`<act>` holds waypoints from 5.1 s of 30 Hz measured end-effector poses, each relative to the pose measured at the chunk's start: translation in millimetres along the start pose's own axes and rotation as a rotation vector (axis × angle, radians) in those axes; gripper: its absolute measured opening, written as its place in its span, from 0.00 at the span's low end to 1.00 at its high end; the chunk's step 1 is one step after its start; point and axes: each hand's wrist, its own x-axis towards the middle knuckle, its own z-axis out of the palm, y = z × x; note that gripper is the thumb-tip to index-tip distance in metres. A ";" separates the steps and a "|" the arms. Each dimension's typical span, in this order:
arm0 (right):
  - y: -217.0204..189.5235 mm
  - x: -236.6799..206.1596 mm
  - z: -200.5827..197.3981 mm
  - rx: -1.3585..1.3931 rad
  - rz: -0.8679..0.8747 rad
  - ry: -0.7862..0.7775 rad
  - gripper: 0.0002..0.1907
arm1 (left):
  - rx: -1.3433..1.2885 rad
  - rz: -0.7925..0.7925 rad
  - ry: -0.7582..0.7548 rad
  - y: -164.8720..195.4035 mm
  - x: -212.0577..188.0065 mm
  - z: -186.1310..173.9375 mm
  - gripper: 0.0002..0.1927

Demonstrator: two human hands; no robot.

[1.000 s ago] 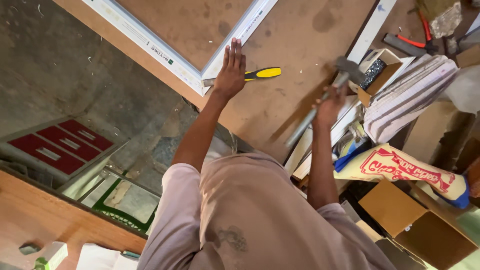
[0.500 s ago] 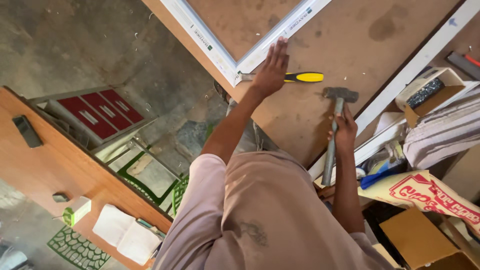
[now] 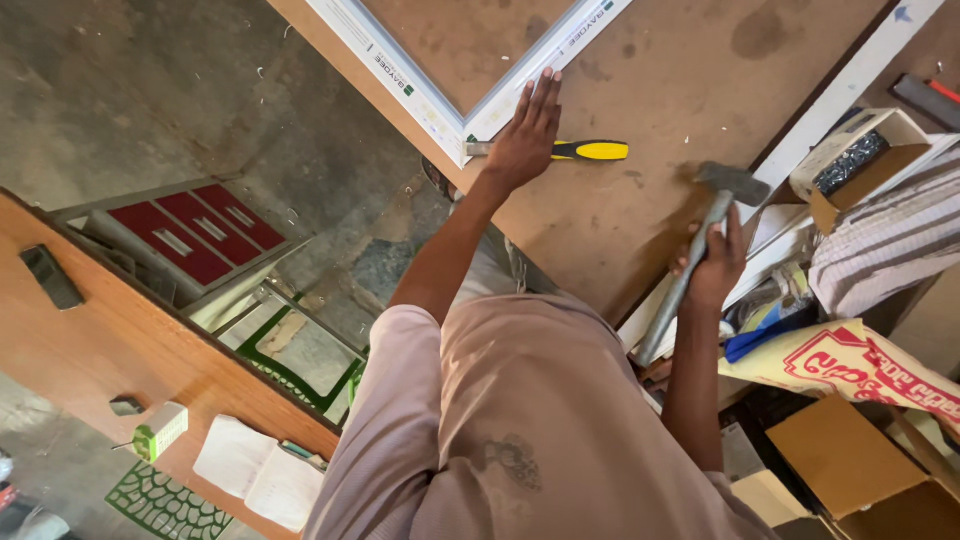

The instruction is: The person assembles a white UPVC window frame on a workbench. They hold the frame pieces in place, use a chisel to trim and clean the corner joints, tap the frame with a hammer to seat the corners, and rotate the frame to work on each corner in turn.

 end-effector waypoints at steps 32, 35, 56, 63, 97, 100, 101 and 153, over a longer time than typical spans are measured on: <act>29.0 -40.8 -28.6 -0.272 0.193 -0.058 0.32 | -0.026 0.004 0.027 -8.2 -32.3 6.1 0.24; 15.6 -38.7 -36.3 -0.086 0.095 -0.014 0.32 | -0.021 0.000 0.024 -5.7 -32.3 5.1 0.25; 63.0 -95.2 42.8 -0.491 0.377 -0.178 0.28 | -0.093 0.023 0.034 -8.5 -47.7 -16.4 0.24; 87.6 -90.0 -6.3 -0.442 0.345 -0.022 0.28 | -0.167 0.028 0.030 -8.3 -51.9 -15.2 0.26; 56.0 -84.2 51.5 -0.330 0.195 -0.199 0.30 | -0.064 -0.153 0.186 -23.8 -75.1 -9.3 0.30; 47.3 -77.4 50.1 -0.149 0.171 -0.114 0.25 | -0.101 -0.127 0.098 -22.8 -72.3 -3.5 0.30; 44.1 -72.9 50.4 -0.022 0.175 -0.086 0.22 | -0.117 -0.110 0.054 -21.9 -70.5 -2.0 0.30; 245.6 -295.3 426.6 0.760 0.148 0.910 0.32 | -0.445 2.076 -0.287 -186.9 -104.3 27.4 0.10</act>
